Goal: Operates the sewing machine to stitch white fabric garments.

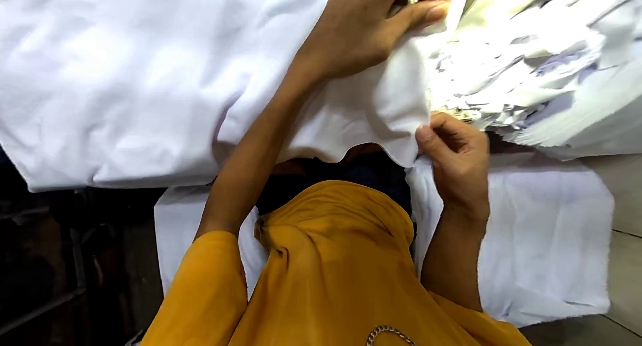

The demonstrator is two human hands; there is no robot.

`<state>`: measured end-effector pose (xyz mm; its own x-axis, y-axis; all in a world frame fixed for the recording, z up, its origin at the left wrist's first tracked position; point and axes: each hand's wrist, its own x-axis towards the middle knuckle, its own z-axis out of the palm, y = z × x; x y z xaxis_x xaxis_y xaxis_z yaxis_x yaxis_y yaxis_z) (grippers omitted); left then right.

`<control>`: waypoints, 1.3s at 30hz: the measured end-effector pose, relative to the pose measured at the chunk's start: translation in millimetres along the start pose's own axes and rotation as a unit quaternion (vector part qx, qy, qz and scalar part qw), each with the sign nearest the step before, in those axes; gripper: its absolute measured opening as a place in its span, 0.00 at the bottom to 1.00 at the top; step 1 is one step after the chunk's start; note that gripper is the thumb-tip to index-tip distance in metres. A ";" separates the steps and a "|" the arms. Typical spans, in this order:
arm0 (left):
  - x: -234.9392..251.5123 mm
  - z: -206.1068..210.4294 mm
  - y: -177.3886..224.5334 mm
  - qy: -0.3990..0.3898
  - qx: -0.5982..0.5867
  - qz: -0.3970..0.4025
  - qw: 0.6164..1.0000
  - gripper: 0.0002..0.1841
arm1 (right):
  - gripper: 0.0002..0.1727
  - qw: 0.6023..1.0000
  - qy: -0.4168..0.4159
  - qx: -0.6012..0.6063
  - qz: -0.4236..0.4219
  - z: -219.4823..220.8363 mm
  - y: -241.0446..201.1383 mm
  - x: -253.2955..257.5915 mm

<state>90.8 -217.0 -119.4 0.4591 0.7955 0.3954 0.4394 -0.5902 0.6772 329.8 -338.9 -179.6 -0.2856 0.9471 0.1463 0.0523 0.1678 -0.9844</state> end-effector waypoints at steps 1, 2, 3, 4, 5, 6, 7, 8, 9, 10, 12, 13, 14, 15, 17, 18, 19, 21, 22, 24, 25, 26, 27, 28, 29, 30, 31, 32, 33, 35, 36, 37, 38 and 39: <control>1.5 -1.5 -0.7 -0.008 0.007 0.026 1.000 0.13 | 0.05 1.000 0.007 0.002 -0.003 1.3 0.9 -1.3; 3.0 -2.8 -0.8 -0.012 0.007 0.039 0.999 0.12 | 0.05 1.000 0.014 0.002 -0.002 2.3 1.9 -2.6; 3.6 -4.0 0.2 -0.017 0.005 0.042 0.999 0.11 | 0.05 1.000 0.020 0.000 0.002 3.3 2.6 -3.8; 3.5 -4.7 1.6 -0.018 0.001 0.038 0.999 0.10 | 0.05 1.000 0.026 -0.003 0.006 4.2 3.3 -4.8; 3.6 -4.4 3.4 -0.013 -0.003 0.032 0.999 0.10 | 0.05 0.999 0.032 -0.006 0.011 4.9 4.0 -5.7; 3.5 -3.8 5.6 -0.006 -0.004 0.025 1.000 0.09 | 0.06 0.999 0.035 -0.009 0.010 5.3 4.8 -6.4; 3.3 -3.1 8.6 0.004 -0.001 0.019 1.000 0.08 | 0.07 0.999 0.039 -0.013 0.002 6.1 6.0 -7.0; 3.0 -2.5 11.8 0.015 0.003 0.014 1.000 0.08 | 0.09 0.999 0.043 -0.019 -0.008 6.5 7.4 -7.3; 3.5 -2.0 15.3 0.025 0.009 0.010 1.000 0.07 | 0.10 0.998 0.050 -0.022 -0.015 6.9 8.7 -7.5; 3.8 -1.2 18.7 0.034 0.014 0.005 0.999 0.07 | 0.12 0.998 0.058 -0.024 -0.019 7.0 9.0 -8.0; 5.2 0.4 24.3 0.044 0.043 -0.003 0.998 0.07 | 0.14 0.996 0.078 -0.030 -0.019 7.0 8.1 -9.8; 6.6 1.0 25.6 0.045 0.063 -0.005 0.997 0.07 | 0.15 0.995 0.088 -0.031 -0.021 7.1 8.1 -10.7; 7.6 2.0 26.4 0.045 0.082 -0.008 0.996 0.07 | 0.15 0.994 0.098 -0.030 -0.023 7.6 8.7 -11.8; 8.5 3.3 26.6 0.044 0.103 -0.012 0.994 0.07 | 0.16 0.994 0.104 -0.027 -0.024 8.2 9.2 -12.6; 8.6 6.6 25.1 0.042 0.132 -0.020 0.990 0.08 | 0.16 0.993 0.110 -0.026 -0.020 10.7 10.0 -13.9; 8.3 7.5 23.4 0.040 0.135 -0.018 0.990 0.08 | 0.15 0.993 0.112 -0.026 -0.018 12.0 10.7 -14.1; 8.1 7.5 21.6 0.038 0.132 -0.018 0.990 0.08 | 0.15 0.993 0.113 -0.026 -0.016 12.7 11.4 -13.8; 7.6 6.5 17.8 0.038 0.116 -0.022 0.992 0.08 | 0.16 0.993 0.113 -0.030 -0.011 12.9 12.7 -12.9; 7.1 5.9 15.7 0.038 0.107 -0.026 0.993 0.08 | 0.16 0.993 0.112 -0.032 -0.012 12.9 13.8 -12.3; 5.8 5.5 11.5 0.036 0.096 -0.031 0.994 0.09 | 0.15 0.994 0.107 -0.028 -0.010 12.3 16.8 -12.3; 6.2 5.4 9.7 0.035 0.095 -0.030 0.994 0.09 | 0.15 0.995 0.101 -0.021 -0.009 11.3 18.3 -11.8; 6.3 4.9 8.7 0.034 0.097 -0.026 0.994 0.09 | 0.13 0.995 0.096 -0.010 -0.007 10.6 19.9 -11.9; 5.5 3.9 9.0 0.033 0.099 -0.018 0.994 0.09 | 0.12 0.996 0.092 0.000 -0.005 10.4 21.1 -12.2; 3.6 2.2 11.2 0.036 0.098 -0.006 0.995 0.09 | 0.12 0.996 0.089 0.008 -0.003 10.4 22.1 -12.2; -1.6 0.7 16.5 0.041 0.084 0.009 0.996 0.09 | 0.12 0.996 0.085 0.011 -0.004 10.4 22.9 -12.6; -12.1 -0.8 25.6 0.044 0.055 0.024 0.997 0.10 | 0.12 0.997 0.080 0.011 -0.005 9.7 23.4 -12.6; -30.1 0.0 37.6 0.039 -0.001 0.035 0.999 0.11 | 0.13 0.997 0.073 0.012 -0.007 8.6 23.6 -12.5; -56.2 6.7 49.1 0.031 -0.090 0.039 0.995 0.13 | 0.13 0.998 0.064 0.013 -0.012 7.1 23.9 -12.0; -86.4 20.8 57.5 0.007 -0.197 0.035 0.980 0.17 | 0.14 0.998 0.054 0.018 -0.020 5.5 24.7 -10.4; -142.9 59.0 61.1 -0.121 -0.279 0.007 0.953 0.20 | 0.14 0.999 0.038 0.024 -0.030 3.6 26.9 -6.4; -168.9 81.2 51.4 -0.196 -0.266 -0.026 0.944 0.17 | 0.14 0.999 0.036 0.023 -0.033 2.7 28.0 -4.7; -191.5 102.7 34.6 -0.258 -0.257 -0.070 0.929 0.14 | 0.13 0.999 0.033 0.020 -0.034 1.1 28.6 -3.6; -209.1 120.0 13.1 -0.284 -0.259 -0.131 0.914 0.12 | 0.14 0.999 0.030 0.017 -0.035 -0.5 28.4 -2.7; -220.7 130.5 -3.5 -0.255 -0.252 -0.219 0.907 0.12 | 0.14 0.999 0.028 0.016 -0.034 -1.6 27.6 -2.7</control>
<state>88.6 -408.4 -290.0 0.6794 0.6958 -0.2329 0.3171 0.0078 0.9484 333.5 -336.4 -207.0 -0.2328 0.9480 0.2170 0.0036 0.2240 -0.9746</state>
